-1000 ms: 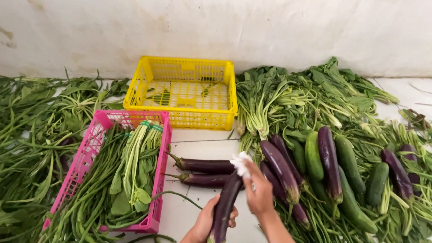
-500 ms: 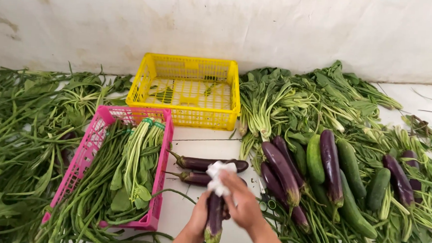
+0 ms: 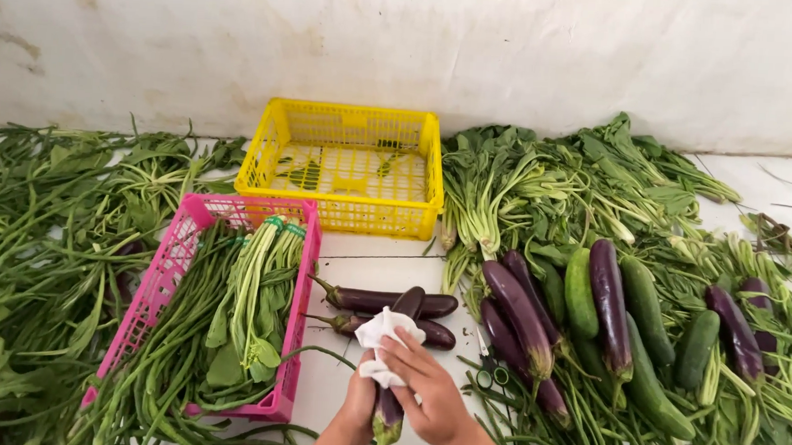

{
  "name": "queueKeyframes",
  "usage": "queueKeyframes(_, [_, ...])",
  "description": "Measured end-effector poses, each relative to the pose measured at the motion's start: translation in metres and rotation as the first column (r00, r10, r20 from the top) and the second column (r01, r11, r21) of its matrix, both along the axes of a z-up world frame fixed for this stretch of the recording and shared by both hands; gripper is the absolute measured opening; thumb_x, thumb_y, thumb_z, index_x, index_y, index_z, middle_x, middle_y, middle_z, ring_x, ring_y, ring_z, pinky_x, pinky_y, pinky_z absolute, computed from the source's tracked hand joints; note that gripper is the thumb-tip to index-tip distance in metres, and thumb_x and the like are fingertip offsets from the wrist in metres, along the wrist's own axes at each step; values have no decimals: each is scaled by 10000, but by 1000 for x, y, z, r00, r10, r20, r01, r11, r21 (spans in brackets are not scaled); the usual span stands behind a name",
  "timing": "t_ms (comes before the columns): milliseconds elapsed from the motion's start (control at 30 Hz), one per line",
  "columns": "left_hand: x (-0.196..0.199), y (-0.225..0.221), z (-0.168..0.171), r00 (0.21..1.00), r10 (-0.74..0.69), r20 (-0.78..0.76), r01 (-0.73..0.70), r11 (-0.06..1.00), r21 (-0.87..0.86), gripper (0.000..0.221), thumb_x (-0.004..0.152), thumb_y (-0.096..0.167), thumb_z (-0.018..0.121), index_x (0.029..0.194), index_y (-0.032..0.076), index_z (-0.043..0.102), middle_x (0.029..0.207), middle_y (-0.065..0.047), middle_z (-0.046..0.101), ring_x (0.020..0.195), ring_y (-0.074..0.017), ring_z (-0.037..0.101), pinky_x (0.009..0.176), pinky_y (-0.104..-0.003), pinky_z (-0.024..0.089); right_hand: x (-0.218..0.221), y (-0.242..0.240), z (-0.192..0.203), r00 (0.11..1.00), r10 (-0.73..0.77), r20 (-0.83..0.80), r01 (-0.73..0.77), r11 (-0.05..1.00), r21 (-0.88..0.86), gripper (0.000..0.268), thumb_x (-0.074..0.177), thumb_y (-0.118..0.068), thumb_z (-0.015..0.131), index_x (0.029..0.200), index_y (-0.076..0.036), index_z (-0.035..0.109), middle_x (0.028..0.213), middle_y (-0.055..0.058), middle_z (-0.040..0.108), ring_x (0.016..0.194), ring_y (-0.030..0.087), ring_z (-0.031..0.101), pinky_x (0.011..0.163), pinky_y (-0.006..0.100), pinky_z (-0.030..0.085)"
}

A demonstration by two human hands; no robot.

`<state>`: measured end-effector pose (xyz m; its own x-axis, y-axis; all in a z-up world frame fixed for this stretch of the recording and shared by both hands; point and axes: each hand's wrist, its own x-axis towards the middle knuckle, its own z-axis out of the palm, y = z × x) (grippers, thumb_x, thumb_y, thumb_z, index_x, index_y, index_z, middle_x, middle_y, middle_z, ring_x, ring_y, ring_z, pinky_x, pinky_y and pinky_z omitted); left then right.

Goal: A person sits on the floor cleaning eggplants with a cloth and sorting them among other vegetables.

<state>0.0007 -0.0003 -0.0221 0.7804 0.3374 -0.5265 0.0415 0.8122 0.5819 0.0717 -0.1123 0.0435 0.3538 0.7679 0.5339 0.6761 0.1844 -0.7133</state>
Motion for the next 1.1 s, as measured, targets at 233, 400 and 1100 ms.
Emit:
queueKeyframes(233, [2,-6,3,997,-71,19,71,997,-2,479,1061,387,378,1121,-30,605,791,-160,612,657,-250,565,631,-374,484,52,2,-50,969,-245,34,246,968,-44,403,1007,-177,524,1397,-126,611,1475,74,613,1455,268,478,1241,394,370])
queueKeyframes(400, [-5,-19,21,947,-308,94,306,951,39,465,1092,353,289,1221,12,579,789,-133,606,647,-190,553,619,-288,466,77,-12,-45,861,-481,-168,474,877,-81,342,938,-79,554,1224,46,694,1327,126,713,1349,287,596,1098,346,463])
queueKeyframes(1100, [-7,-15,-1,891,-401,212,399,915,53,433,1074,361,318,1196,30,569,774,-123,600,610,-167,521,579,-264,454,131,-25,-104,573,-608,-549,438,794,-422,571,1015,-448,515,737,10,714,714,99,642,680,203,561,757,326,466])
